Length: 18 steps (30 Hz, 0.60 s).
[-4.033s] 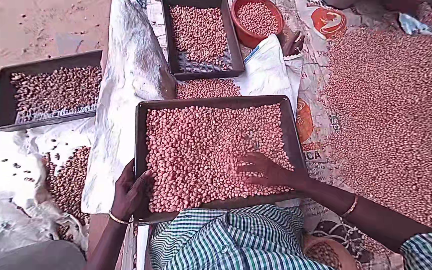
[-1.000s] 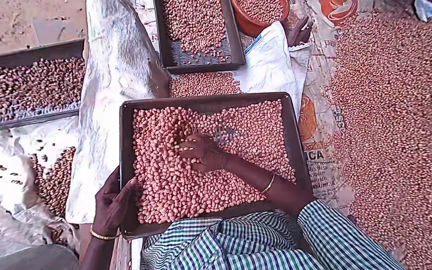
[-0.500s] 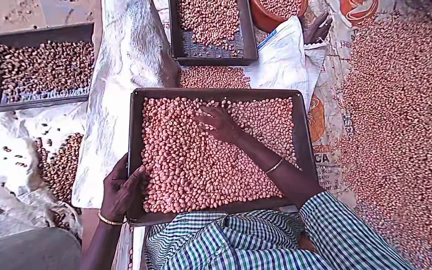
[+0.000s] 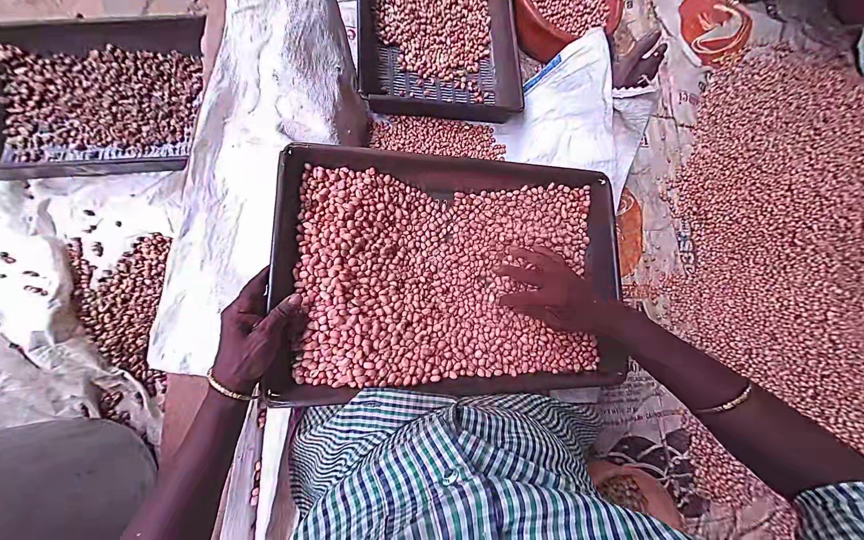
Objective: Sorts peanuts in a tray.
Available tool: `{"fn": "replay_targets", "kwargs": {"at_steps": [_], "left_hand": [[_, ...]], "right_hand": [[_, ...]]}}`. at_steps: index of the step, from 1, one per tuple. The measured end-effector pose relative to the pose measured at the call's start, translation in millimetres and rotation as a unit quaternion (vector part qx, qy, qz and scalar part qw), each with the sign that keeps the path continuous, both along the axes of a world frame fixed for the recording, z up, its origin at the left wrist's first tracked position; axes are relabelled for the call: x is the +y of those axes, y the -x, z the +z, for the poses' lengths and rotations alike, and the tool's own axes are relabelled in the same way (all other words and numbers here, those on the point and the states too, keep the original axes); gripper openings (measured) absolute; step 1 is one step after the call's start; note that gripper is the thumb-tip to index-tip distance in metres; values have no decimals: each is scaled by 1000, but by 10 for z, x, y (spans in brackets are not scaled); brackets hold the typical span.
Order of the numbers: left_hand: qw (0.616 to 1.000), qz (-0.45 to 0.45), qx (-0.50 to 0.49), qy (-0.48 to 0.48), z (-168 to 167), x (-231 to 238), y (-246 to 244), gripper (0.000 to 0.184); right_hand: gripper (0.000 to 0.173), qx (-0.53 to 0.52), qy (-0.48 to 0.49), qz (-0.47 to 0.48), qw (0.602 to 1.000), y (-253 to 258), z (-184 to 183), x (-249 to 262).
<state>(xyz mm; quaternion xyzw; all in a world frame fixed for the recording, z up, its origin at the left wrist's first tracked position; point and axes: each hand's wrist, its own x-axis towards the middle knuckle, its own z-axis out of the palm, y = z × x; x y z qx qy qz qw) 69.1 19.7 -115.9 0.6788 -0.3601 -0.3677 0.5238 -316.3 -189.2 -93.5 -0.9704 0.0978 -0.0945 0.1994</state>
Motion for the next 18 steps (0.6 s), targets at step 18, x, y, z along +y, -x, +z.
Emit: {"fn": "replay_targets", "kwargs": {"at_steps": [18], "left_hand": [[1000, -14, 16, -13, 48, -26, 1, 46]], "right_hand": [[30, -9, -53, -87, 995, -324, -229, -256]]}}
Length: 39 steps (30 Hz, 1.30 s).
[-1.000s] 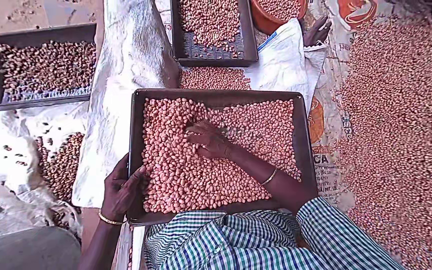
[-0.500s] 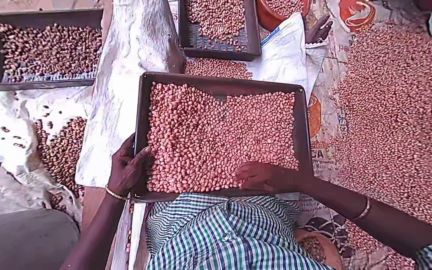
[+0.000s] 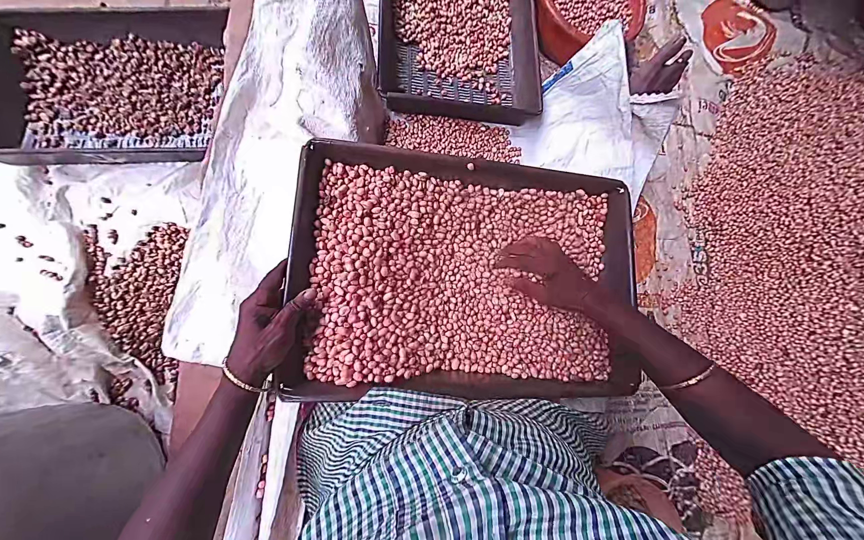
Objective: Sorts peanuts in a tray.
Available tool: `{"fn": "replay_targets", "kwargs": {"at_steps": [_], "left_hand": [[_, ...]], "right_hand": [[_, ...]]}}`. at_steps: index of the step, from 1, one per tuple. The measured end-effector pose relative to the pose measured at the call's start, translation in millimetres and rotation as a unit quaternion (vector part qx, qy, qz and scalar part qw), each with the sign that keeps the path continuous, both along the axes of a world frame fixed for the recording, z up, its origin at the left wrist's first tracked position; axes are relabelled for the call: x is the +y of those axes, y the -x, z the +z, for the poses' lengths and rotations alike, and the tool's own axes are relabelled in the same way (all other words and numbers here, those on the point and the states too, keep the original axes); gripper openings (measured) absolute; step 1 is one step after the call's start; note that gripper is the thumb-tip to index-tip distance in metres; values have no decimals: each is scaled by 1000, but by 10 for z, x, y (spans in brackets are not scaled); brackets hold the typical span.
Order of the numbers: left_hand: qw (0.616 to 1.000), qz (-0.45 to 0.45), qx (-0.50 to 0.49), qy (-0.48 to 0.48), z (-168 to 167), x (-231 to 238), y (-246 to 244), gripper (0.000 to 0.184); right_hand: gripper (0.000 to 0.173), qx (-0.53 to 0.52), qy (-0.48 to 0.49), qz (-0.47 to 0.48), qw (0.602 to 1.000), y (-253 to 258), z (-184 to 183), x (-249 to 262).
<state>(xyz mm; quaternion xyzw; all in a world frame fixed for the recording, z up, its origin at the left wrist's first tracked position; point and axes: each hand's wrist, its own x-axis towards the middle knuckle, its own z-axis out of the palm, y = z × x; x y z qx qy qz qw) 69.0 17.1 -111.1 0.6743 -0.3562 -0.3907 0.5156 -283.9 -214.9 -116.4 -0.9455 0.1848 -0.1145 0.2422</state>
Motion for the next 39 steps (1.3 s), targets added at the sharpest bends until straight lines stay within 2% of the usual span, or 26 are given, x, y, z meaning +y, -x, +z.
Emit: {"fn": "replay_targets", "kwargs": {"at_steps": [2, 4, 6, 8, 9, 11, 14, 16, 18, 21, 24, 27, 29, 30, 32, 35, 37, 39], "left_hand": [[1000, -1, -8, 2, -23, 3, 2, 47], [1000, 3, -18, 3, -35, 1, 10, 46], [1000, 10, -29, 3, -27, -9, 22, 45], [999, 24, -25, -2, -10, -11, 31, 47], [999, 31, -21, -6, 1, -16, 30, 48], [999, 26, -16, -10, 14, -9, 9, 48], [1000, 9, -10, 13, -14, -6, -4, 48], [1000, 7, 1, 30, -23, -23, 4, 47], [999, 4, 9, 41, -31, -24, 22, 47], [999, 2, 0, 41, -24, -34, 39, 45], [999, 8, -11, 43, -17, -49, 59, 43], [999, 23, 1, 36, 4, -56, 62, 49], [999, 31, 7, 28, 11, -62, 58, 46], [999, 28, 10, 26, 12, -51, 44, 43], [999, 15, 15, 32, 6, -34, 21, 44], [999, 7, 24, 41, -7, -24, 27, 45], [999, 2, 19, 44, -25, -16, 31, 45], [999, -3, 2, 44, -46, -11, 27, 44]], "right_hand": [[34, 0, -96, 57, 994, 157, 41, 406], [31, -10, -176, 140, 974, -1, 32, 775], [25, -56, -164, 215, 961, -397, -101, 924], [23, -111, -77, 249, 959, -855, -257, 858], [22, -133, -14, 241, 961, -1044, -325, 746], [25, -142, 77, 165, 973, -1213, -381, 459], [23, -67, 114, 8, 991, -893, -254, 6], [24, -21, 73, -57, 995, -468, -127, -72], [27, -7, 3, -48, 999, -72, -28, 91], [34, -22, -144, 71, 987, 146, 58, 558], [29, -98, -200, 212, 952, -252, -137, 900], [17, -164, -85, 251, 950, -955, -316, 864], [25, -148, -12, 216, 965, -1260, -291, 648], [22, -122, 17, 180, 976, -1313, -270, 516], [22, -81, 60, 88, 991, -1207, -229, 195], [23, -37, 50, -39, 997, -596, -108, -96], [27, -7, 1, -42, 999, -153, -17, -5], [35, 14, -84, 25, 996, 84, 67, 277]]}}
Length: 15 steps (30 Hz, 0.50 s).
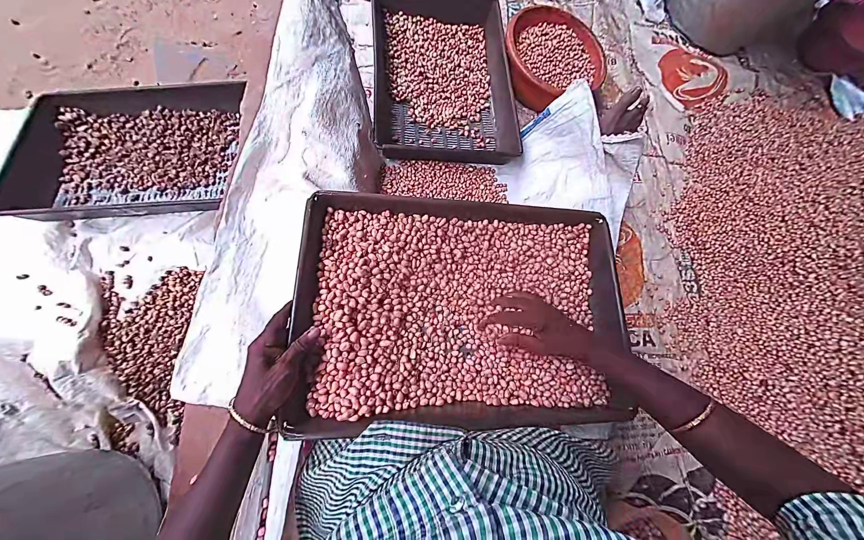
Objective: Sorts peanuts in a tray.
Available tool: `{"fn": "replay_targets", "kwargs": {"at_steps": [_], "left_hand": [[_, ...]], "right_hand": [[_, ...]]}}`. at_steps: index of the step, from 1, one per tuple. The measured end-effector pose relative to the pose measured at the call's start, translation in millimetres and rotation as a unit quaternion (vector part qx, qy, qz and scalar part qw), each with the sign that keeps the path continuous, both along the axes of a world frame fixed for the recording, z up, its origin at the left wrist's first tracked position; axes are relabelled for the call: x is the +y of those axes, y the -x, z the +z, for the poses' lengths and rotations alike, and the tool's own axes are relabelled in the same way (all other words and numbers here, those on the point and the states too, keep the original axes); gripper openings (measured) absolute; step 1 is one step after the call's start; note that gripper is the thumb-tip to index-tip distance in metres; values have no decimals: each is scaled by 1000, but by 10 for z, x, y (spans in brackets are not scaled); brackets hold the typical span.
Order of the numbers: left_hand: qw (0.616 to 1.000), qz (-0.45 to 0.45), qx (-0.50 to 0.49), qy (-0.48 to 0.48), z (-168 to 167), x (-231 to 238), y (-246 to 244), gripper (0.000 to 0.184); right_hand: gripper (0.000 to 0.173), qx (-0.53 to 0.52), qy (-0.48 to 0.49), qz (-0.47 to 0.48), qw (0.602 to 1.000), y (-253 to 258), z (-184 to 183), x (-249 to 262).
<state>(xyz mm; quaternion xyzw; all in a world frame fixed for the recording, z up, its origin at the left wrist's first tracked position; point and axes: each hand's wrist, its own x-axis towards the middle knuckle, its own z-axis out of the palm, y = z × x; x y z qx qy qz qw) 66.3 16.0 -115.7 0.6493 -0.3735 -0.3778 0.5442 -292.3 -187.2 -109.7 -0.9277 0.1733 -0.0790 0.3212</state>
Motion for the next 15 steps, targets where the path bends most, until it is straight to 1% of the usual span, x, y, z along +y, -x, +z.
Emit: {"fn": "replay_targets", "kwargs": {"at_steps": [2, 4, 5, 7, 8, 9, 11, 12, 13, 14, 15], "left_hand": [[1000, -7, -28, 7, -18, -3, -12, 44], [999, -4, -36, 16, -40, 0, -15, 43], [999, -2, -36, 18, -45, 1, -19, 44], [999, 7, -31, 14, -45, -3, -22, 46], [1000, 10, -25, 10, -47, 0, -27, 47], [1000, 11, -23, 6, -41, 1, -31, 47], [1000, 9, -20, 8, -20, 6, -30, 47], [1000, 7, -18, 13, -12, 3, -30, 46], [1000, 5, -17, 15, -9, 2, -30, 46], [1000, 4, -16, 17, -14, -1, -32, 46], [1000, 1, -16, 19, -23, 0, -35, 46]], "right_hand": [[36, -51, -60, 91, 993, -60, -54, 359], [27, -115, -80, 184, 973, -405, -177, 593], [24, -147, -65, 213, 964, -635, -249, 629], [23, -199, 24, 225, 953, -1059, -386, 519], [23, -203, 75, 206, 954, -1199, -413, 403], [23, -197, 119, 164, 959, -1278, -427, 269], [18, -152, 195, 42, 968, -1229, -421, 15], [17, -116, 212, -25, 970, -1114, -398, -69], [19, -65, 208, -91, 972, -955, -347, -86], [25, 3, 183, -149, 972, -776, -261, -31], [35, 82, 135, -186, 970, -597, -144, 83]]}}
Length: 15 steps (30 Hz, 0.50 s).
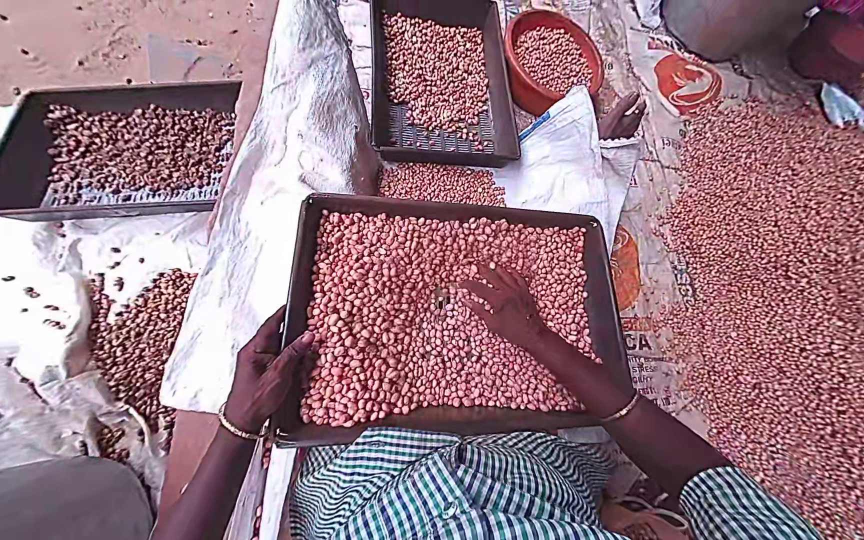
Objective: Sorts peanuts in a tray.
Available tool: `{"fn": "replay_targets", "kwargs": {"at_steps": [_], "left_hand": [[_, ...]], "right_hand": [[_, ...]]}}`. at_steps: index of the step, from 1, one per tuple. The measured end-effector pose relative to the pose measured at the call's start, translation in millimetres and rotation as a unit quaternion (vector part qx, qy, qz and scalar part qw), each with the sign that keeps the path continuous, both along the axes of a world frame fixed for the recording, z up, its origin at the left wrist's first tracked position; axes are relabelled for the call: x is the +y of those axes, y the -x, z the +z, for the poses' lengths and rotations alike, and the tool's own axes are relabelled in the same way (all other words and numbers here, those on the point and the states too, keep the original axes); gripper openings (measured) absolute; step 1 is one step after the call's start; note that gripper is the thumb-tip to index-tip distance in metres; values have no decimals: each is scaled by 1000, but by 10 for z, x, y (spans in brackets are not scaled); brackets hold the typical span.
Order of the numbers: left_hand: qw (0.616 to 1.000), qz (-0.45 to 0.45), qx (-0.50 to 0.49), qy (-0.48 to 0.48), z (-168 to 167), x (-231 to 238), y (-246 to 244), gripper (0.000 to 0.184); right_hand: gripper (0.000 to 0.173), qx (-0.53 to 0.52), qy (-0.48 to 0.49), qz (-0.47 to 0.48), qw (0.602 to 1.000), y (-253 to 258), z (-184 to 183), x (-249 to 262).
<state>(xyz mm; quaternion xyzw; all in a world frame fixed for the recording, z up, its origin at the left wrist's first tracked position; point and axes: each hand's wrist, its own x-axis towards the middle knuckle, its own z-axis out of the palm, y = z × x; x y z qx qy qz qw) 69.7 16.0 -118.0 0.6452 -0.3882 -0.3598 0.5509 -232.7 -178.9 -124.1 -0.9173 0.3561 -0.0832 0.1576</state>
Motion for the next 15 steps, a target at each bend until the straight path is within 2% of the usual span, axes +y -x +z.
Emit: {"fn": "replay_targets", "kwargs": {"at_steps": [1, 3, 4, 5, 6, 8, 9, 10, 12, 15], "left_hand": [[1000, -4, 0, 1, -11, 7, -2, 47], [1000, -5, -2, 1, -8, 4, 11, 48], [1000, -7, -4, -1, 1, 6, 15, 48], [1000, -6, -5, -5, 8, 8, 14, 48], [1000, -4, -6, -10, 15, 4, 12, 48], [1000, 1, -5, -15, 20, 0, 10, 48], [1000, 0, -4, -15, 18, 7, 3, 48], [1000, -3, -6, -12, 12, 15, -7, 47], [1000, -3, -16, -11, 0, 13, -12, 47], [1000, 4, -18, -21, -1, 17, -8, 49]], "right_hand": [[45, 73, -71, -26, 994, 163, 148, 149], [60, 201, -241, -11, 950, 349, 545, 379], [56, 231, -309, 14, 922, 377, 718, 413], [47, 220, -342, 35, 913, 398, 840, 390], [38, 173, -325, 45, 929, 421, 898, 310], [29, -15, -168, 21, 985, 405, 769, 8], [30, -88, -87, 14, 992, 347, 629, -232], [34, -132, -49, 15, 990, 277, 486, -493], [34, -209, -54, 46, 975, 46, 189, -933], [32, -241, -133, 123, 953, -544, 14, -1016]]}}
